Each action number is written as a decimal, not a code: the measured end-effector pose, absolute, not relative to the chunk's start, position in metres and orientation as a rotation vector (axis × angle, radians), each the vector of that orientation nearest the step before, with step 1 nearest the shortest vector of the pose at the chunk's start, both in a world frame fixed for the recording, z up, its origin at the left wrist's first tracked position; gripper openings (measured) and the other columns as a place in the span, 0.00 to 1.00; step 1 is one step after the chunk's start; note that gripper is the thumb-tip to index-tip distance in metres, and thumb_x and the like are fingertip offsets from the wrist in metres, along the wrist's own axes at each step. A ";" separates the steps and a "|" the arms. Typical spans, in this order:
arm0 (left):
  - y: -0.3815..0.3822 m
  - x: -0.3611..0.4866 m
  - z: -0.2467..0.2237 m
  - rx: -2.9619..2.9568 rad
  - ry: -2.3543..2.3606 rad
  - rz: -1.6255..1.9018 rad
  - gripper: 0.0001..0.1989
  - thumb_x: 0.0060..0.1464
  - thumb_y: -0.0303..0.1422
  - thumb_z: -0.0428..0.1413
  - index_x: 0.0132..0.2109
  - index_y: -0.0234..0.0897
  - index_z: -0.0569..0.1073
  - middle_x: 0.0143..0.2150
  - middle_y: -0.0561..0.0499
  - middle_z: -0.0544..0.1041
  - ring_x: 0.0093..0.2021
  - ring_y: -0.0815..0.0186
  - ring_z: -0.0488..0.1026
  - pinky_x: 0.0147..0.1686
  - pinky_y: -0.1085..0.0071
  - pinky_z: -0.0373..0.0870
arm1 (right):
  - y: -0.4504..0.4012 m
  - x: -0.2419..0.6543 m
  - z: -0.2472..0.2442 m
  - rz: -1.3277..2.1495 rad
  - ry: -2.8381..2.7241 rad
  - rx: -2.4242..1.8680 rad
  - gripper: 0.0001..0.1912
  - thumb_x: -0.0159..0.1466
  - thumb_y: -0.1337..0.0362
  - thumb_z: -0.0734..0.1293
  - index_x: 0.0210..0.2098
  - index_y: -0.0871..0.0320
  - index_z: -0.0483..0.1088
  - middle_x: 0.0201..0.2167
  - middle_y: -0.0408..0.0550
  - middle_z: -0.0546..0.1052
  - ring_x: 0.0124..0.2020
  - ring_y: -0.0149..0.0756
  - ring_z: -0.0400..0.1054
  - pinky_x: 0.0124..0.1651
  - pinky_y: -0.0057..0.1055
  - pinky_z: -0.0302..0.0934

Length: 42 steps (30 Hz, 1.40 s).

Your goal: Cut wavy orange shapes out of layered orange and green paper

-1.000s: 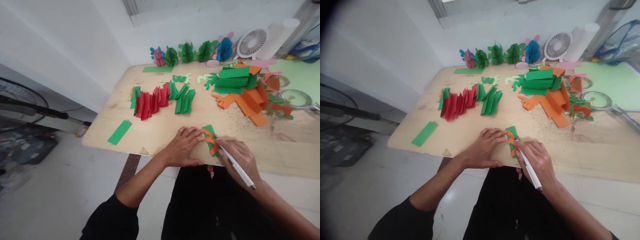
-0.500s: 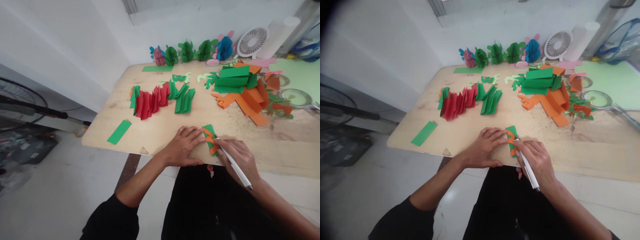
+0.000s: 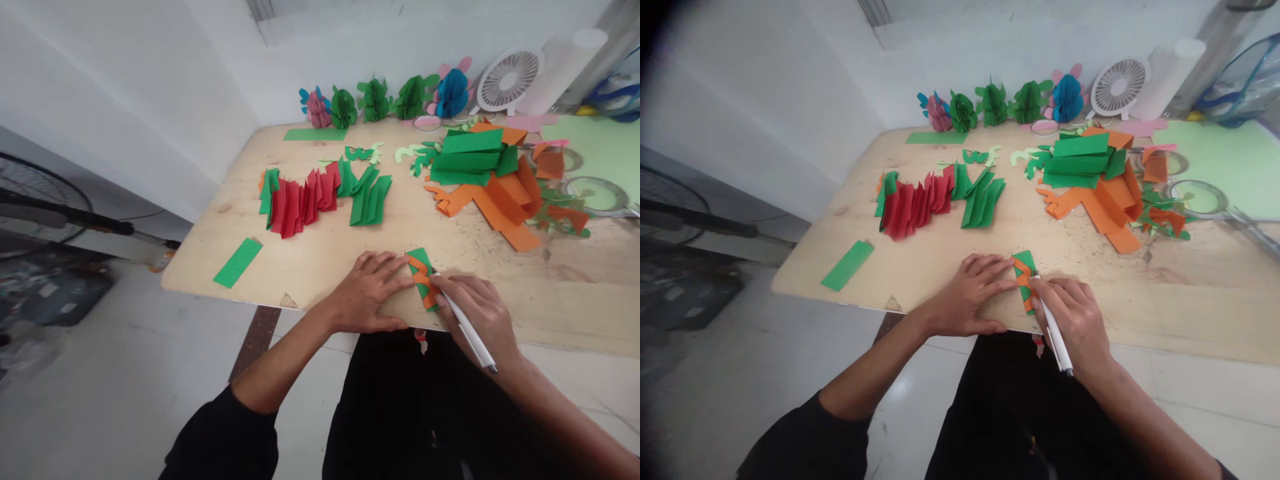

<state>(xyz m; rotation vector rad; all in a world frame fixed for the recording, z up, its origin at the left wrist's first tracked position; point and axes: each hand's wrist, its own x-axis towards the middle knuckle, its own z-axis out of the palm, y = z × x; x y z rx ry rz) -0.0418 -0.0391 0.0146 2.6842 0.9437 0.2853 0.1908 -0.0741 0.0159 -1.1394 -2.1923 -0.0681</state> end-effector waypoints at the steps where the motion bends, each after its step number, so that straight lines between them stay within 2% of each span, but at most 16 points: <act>1: -0.039 -0.042 0.014 2.687 0.944 0.288 0.36 0.53 0.58 0.54 0.62 0.44 0.64 0.70 0.44 0.55 0.68 0.48 0.49 0.63 0.47 0.44 | -0.074 0.191 0.015 -0.070 -2.189 -1.141 0.11 0.64 0.71 0.65 0.46 0.63 0.71 0.39 0.55 0.80 0.41 0.41 0.73 0.45 0.36 0.62; 13: -0.039 -0.042 0.014 2.695 0.944 0.270 0.37 0.53 0.58 0.54 0.64 0.46 0.62 0.70 0.45 0.54 0.68 0.47 0.49 0.63 0.45 0.45 | -0.073 0.190 0.018 -0.045 -2.180 -1.139 0.13 0.64 0.72 0.65 0.48 0.63 0.70 0.41 0.56 0.79 0.43 0.41 0.72 0.45 0.35 0.62; 23: -0.039 -0.042 0.015 2.697 0.935 0.279 0.37 0.54 0.58 0.53 0.64 0.45 0.62 0.70 0.44 0.55 0.68 0.47 0.49 0.64 0.46 0.44 | -0.064 0.189 0.012 0.039 -2.326 -1.134 0.17 0.66 0.67 0.63 0.55 0.58 0.66 0.45 0.50 0.79 0.50 0.44 0.68 0.50 0.40 0.59; 29: -0.039 -0.042 0.016 2.686 0.934 0.291 0.36 0.54 0.57 0.53 0.64 0.45 0.62 0.70 0.45 0.55 0.68 0.47 0.49 0.64 0.46 0.44 | -0.065 0.190 0.012 0.063 -2.331 -1.139 0.21 0.66 0.65 0.62 0.59 0.56 0.63 0.47 0.51 0.78 0.51 0.46 0.67 0.49 0.42 0.58; 42: -0.039 -0.042 0.017 2.681 0.930 0.281 0.37 0.54 0.58 0.53 0.65 0.44 0.62 0.70 0.43 0.54 0.68 0.46 0.50 0.63 0.45 0.45 | -0.064 0.192 0.008 0.065 -2.323 -1.109 0.22 0.66 0.67 0.61 0.59 0.56 0.63 0.47 0.50 0.78 0.51 0.45 0.67 0.49 0.40 0.58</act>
